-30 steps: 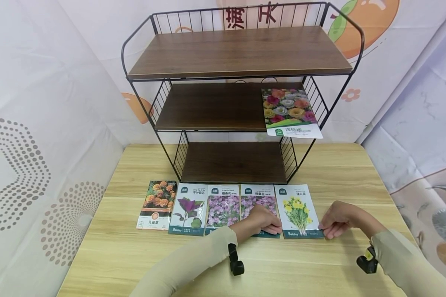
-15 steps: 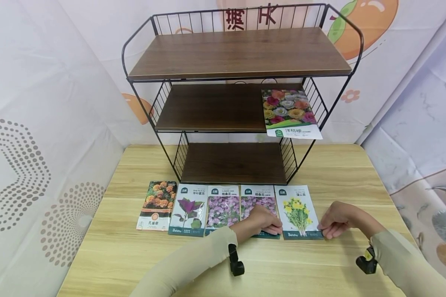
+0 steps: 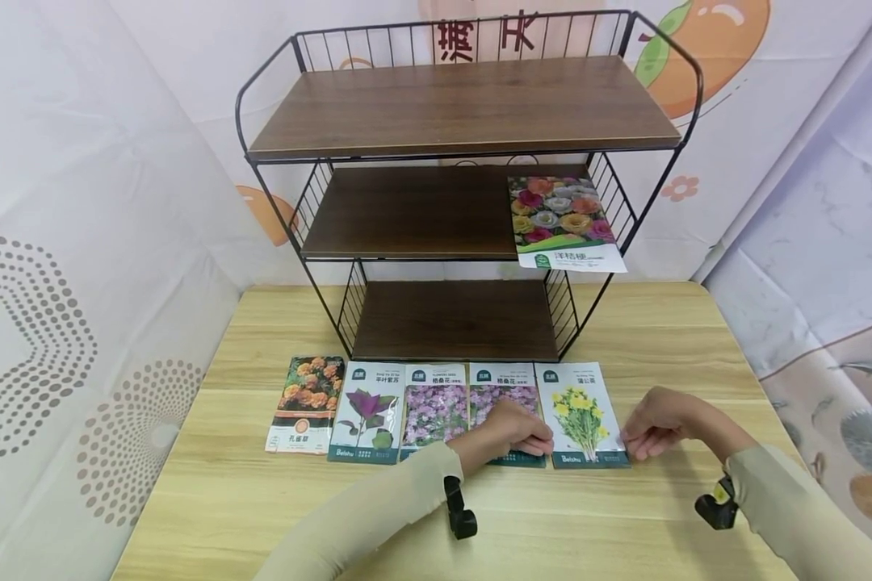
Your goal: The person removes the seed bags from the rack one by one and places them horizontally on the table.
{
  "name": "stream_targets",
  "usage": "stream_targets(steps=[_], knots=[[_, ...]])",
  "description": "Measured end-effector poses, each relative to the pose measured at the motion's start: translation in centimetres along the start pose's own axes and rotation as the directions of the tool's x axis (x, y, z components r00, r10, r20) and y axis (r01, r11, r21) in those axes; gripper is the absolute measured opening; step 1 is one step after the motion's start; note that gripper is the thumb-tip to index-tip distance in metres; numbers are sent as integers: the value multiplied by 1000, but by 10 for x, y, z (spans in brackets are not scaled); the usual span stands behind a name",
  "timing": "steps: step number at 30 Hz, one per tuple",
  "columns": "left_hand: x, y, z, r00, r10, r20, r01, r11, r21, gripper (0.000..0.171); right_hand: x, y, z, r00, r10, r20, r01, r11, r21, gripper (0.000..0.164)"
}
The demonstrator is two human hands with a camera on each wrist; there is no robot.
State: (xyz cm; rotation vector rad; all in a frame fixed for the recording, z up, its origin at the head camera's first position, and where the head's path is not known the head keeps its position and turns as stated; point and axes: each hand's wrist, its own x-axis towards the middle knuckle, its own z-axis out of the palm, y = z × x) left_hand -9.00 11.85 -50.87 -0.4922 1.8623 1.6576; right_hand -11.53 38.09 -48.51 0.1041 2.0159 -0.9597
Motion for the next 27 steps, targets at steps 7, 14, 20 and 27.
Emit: stream_targets(steps=[7, 14, 20, 27], knots=[[-5, 19, -8, 997, 32, 68, -29, 999, -45, 7, -10, -14, -21, 986, -155, 63, 147, 982, 118, 28], [-15, 49, -22, 979, 131, 156, -111, 985, -128, 3, -31, -54, -47, 927, -351, 131, 285, 888, 361, 24], [-27, 79, -39, 950, 205, 235, -157, 966, -208, 8, -52, -86, -61, 818, -550, 170, 354, 713, 606, 37], [-41, 119, -62, 913, 286, 290, -198, 935, -296, 14, -74, -112, -66, 721, -677, 147, 313, 508, 803, 48]])
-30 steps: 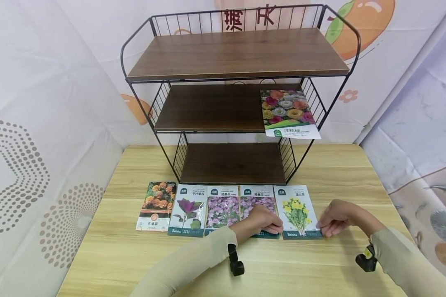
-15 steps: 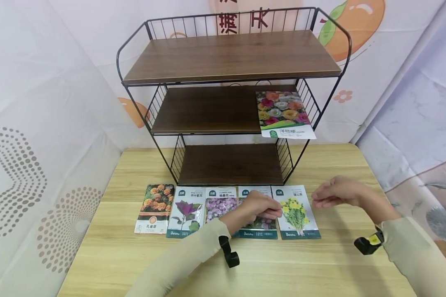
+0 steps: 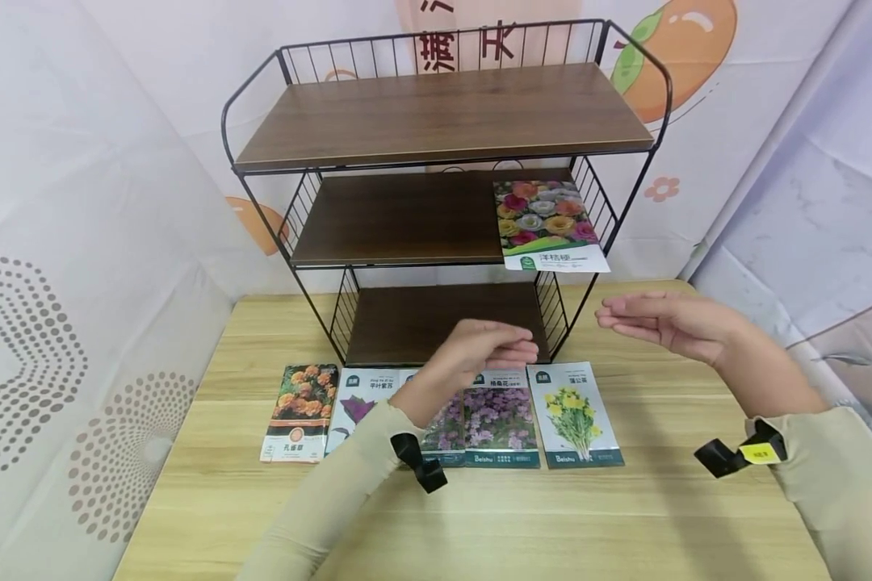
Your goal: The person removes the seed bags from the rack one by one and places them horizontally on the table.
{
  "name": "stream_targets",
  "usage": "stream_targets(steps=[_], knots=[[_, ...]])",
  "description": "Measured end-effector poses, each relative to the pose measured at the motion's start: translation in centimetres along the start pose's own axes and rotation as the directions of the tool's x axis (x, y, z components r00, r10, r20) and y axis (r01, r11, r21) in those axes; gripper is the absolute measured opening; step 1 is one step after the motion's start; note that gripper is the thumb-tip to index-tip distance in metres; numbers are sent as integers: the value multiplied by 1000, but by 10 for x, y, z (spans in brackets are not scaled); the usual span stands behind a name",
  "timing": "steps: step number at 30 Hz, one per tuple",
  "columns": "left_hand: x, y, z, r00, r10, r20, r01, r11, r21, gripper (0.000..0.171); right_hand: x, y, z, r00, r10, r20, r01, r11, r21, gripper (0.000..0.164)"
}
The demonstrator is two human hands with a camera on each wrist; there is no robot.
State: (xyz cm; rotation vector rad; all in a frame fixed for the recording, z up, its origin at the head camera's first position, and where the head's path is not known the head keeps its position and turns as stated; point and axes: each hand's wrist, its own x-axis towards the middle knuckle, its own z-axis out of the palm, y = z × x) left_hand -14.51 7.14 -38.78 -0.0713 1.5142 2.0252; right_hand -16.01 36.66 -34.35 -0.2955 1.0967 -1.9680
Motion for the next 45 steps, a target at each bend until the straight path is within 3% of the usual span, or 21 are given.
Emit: stream_targets(steps=[6, 10, 16, 19, 22, 26, 30, 33, 41, 45], knots=[[-10, 34, 0, 993, 117, -3, -117, 993, -4, 16, 3, -15, 21, 999, -22, -30, 27, 981, 193, 48], [-14, 46, 1, 985, 170, -4, -170, 985, -18, 19, 6, -21, 31, 997, -22, -76, 39, 974, 224, 45], [-15, 59, 0, 973, 232, 13, -231, 972, -45, 19, 8, -27, 36, 997, -23, -70, 40, 968, 249, 45], [-16, 65, -1, 971, 237, 10, -236, 970, -63, 23, 7, -28, 37, 996, -33, -82, 52, 969, 243, 45], [-17, 69, -1, 971, 237, 14, -235, 969, -74, 27, 8, -29, 40, 987, -43, -154, 76, 975, 209, 42], [-19, 72, -2, 970, 242, 27, -239, 968, -79, 28, 11, -30, 44, 957, -53, -285, 101, 982, 156, 38], [-22, 73, -2, 968, 246, 37, -242, 966, -87, 26, 11, -29, 45, 930, -58, -363, 113, 985, 134, 35], [-23, 72, -2, 969, 246, 38, -242, 966, -87, 24, 9, -30, 46, 929, -48, -367, 102, 986, 130, 35], [-29, 67, -6, 972, 233, 43, -230, 971, -65, 23, 4, -31, 41, 965, 7, -261, 28, 991, 133, 39], [-26, 69, -9, 976, 219, 23, -217, 974, -66, 23, 7, -33, 41, 957, 39, -288, -1, 992, 130, 37]])
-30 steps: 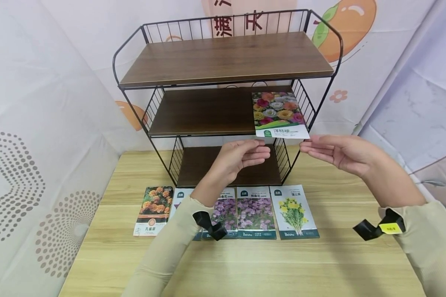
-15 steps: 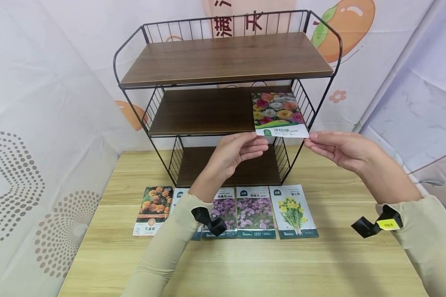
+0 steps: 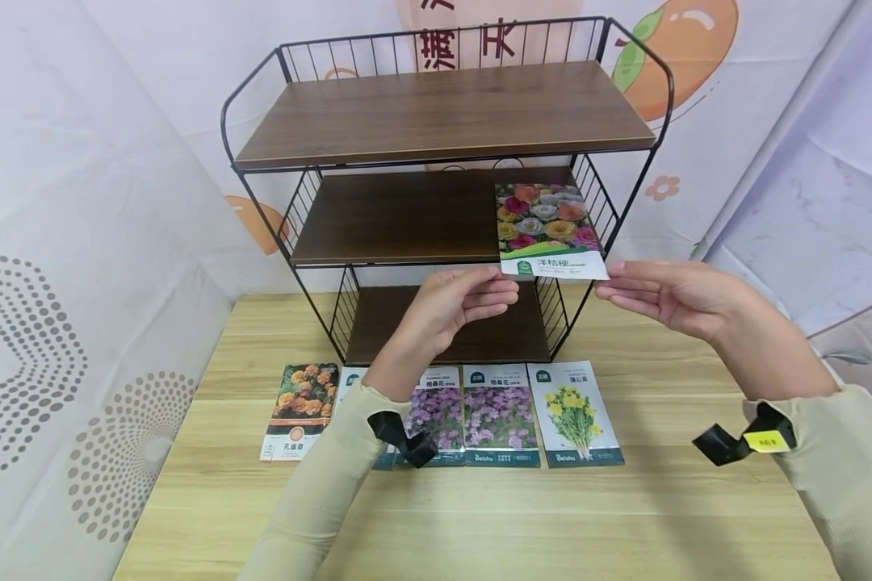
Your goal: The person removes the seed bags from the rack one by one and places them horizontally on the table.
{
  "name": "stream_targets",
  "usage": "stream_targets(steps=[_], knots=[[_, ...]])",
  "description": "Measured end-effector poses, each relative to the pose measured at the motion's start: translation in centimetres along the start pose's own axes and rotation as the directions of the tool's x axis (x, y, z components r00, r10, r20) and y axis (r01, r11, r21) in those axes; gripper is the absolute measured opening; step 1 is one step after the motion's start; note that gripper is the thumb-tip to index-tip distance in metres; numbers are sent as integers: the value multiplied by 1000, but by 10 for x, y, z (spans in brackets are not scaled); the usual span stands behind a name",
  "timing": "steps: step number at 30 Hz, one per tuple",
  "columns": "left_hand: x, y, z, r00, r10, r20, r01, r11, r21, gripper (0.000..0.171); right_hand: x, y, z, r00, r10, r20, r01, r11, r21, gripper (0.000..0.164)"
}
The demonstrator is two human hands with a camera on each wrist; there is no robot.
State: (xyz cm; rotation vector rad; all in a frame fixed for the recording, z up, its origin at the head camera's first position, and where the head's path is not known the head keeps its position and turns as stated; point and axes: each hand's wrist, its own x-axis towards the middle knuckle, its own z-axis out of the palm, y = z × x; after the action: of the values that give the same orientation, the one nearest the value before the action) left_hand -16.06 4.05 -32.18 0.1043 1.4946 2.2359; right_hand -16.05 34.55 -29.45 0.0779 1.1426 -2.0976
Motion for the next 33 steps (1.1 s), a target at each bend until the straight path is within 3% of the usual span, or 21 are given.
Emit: stream_targets(steps=[5, 16, 26, 33], knots=[[6, 3, -1, 999, -16, -47, 14, 1000, -26, 20, 6, -3, 5, 990, 10, -144, -13, 1000, -19, 29], [13, 7, 4, 996, -32, -84, 28, 999, -42, 18, 11, -5, 13, 966, -14, -257, 13, 1000, -4, 26], [8, 6, 5, 989, -54, -137, 50, 998, -33, 19, 9, -3, 15, 966, -25, -258, 20, 1000, -24, 26], [4, 3, 5, 991, -42, -130, 41, 999, -11, 19, 7, 0, 12, 969, -34, -246, 18, 998, -67, 27]])
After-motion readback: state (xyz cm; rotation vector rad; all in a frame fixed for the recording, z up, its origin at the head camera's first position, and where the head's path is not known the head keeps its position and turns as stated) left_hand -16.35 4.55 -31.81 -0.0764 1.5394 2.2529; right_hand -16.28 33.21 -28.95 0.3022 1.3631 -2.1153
